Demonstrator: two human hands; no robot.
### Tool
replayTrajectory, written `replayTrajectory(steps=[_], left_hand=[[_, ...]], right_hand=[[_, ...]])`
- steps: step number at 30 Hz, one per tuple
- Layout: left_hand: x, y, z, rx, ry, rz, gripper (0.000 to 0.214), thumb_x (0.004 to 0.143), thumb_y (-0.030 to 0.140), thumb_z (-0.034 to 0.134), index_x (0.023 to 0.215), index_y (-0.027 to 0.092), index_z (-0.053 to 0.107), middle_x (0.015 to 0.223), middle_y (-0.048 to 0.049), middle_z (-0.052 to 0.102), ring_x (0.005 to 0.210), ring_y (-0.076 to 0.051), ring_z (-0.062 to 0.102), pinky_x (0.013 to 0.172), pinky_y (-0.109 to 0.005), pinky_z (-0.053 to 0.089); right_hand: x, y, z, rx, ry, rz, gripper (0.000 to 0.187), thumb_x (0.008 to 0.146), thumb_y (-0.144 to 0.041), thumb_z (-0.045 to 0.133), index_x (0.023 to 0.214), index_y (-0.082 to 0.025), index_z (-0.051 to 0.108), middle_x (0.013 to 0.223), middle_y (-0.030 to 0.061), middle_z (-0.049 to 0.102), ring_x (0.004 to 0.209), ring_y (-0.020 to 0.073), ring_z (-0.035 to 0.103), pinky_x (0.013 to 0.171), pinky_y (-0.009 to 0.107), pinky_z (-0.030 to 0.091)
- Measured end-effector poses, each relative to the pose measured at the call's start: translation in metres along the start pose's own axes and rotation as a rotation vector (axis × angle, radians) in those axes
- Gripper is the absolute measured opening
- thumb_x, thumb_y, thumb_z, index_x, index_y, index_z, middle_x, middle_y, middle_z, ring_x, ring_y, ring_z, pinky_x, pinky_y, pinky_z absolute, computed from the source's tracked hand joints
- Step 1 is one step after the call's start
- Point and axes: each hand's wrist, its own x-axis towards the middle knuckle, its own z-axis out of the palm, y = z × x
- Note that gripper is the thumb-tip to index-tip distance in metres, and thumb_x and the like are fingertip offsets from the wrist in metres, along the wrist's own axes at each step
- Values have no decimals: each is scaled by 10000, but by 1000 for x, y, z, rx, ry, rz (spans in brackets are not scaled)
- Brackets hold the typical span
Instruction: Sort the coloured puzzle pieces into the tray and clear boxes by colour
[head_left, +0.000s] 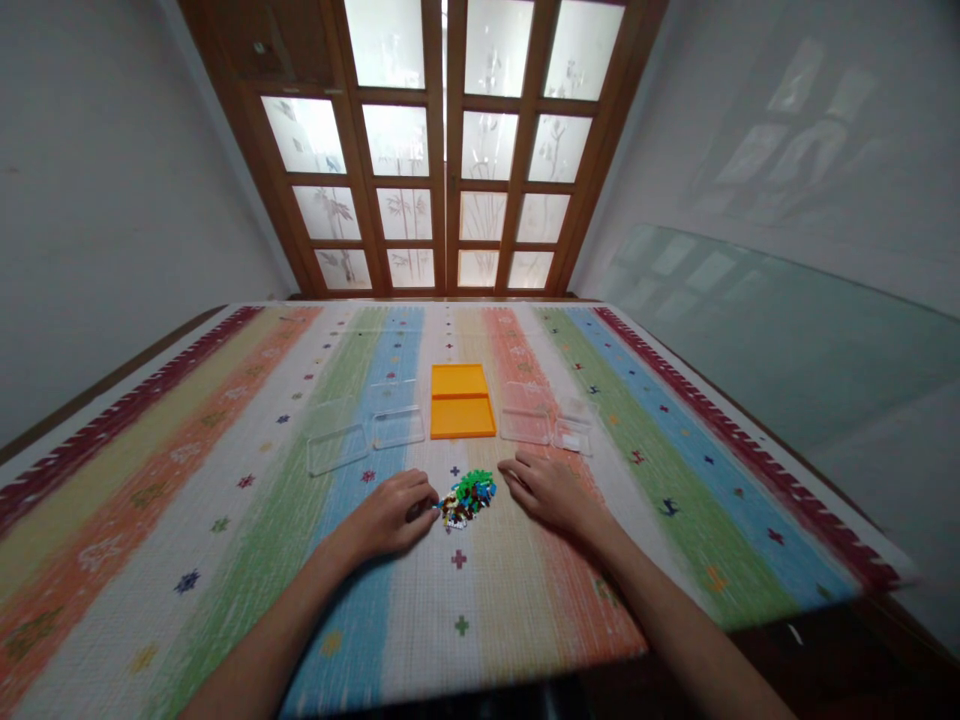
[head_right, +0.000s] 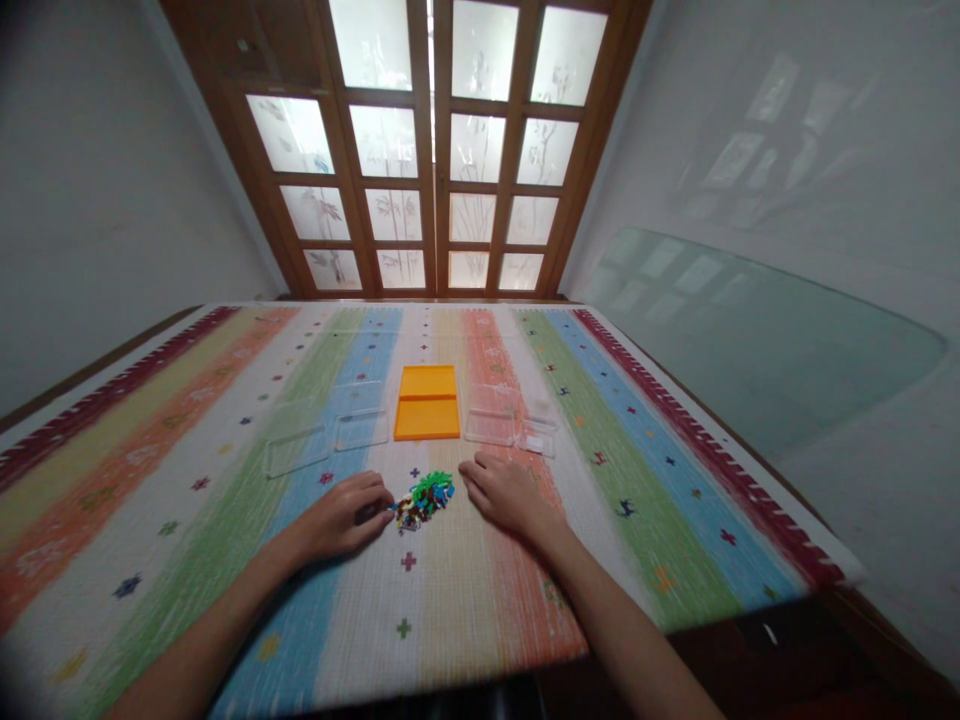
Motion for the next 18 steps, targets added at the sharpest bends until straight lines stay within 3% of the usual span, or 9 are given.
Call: replayTrajectory(steps=[6,14,18], left_hand=[[-4,2,-7,0,6,-27,77,887,223,560,890,184,627,866,-47,593,786,-179,567,713,-301,458],[-3,-3,-4,-53,-18,-22,149,951,197,480,870,191,605,900,-64,631,845,-191,605,772,-316,492],[-4,-15,-18,-23,71,-60,190,987,254,435,901,204,596,894,-52,638,850,-197,611,795,-337,509]], right_hand=[[0,0,0,-18,-6,-9,259,1027,-233,435,1083,-186,683,950,82,660,844,189,615,692,290,350],[0,1,1,-4,-4,4,268,1036,-240,424,1098,-194,680,963,76,660,846,183,613,693,290,350],[0,1,2,-10,1,-17,264,1029,-230,426,1088,-189,680,956,78,656,843,183,601,703,288,356]])
